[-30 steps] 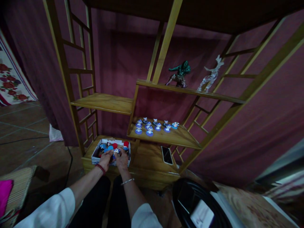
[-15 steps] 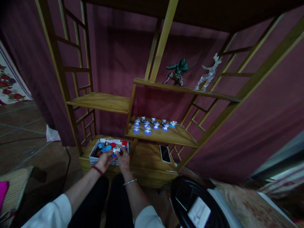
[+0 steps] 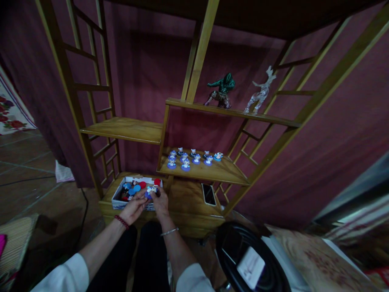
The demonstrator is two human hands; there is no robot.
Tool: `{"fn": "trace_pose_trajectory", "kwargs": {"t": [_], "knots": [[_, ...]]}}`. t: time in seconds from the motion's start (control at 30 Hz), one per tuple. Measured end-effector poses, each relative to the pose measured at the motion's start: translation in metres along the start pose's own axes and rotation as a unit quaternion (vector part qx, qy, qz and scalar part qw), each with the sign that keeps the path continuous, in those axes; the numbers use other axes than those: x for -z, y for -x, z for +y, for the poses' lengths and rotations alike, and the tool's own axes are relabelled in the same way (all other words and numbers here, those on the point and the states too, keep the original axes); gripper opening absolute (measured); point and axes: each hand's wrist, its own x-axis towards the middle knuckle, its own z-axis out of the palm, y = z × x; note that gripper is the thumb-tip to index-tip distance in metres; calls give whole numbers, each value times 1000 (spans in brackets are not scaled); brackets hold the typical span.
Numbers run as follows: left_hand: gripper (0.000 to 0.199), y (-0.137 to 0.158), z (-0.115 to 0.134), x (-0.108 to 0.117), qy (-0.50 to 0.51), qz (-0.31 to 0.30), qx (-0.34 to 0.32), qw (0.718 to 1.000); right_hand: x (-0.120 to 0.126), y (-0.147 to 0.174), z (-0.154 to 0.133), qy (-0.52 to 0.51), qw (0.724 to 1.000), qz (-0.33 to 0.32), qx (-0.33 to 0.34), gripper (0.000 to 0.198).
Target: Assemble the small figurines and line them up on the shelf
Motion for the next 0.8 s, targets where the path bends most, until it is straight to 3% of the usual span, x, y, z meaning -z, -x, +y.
{"fn": "trace_pose_trajectory", "kwargs": {"t": [0.27, 0.53, 0.8], "knots": [[39, 3, -6, 1, 8, -19, -18, 1000, 4, 7, -13, -37, 999, -9, 0, 31], [39, 1, -7, 5, 3, -19, -24, 1000, 5, 6, -9, -57, 998, -21, 8, 34], [38, 6, -2, 3, 5, 14, -13, 1000, 9, 5, -6, -39, 999, -28, 20, 35]]}}
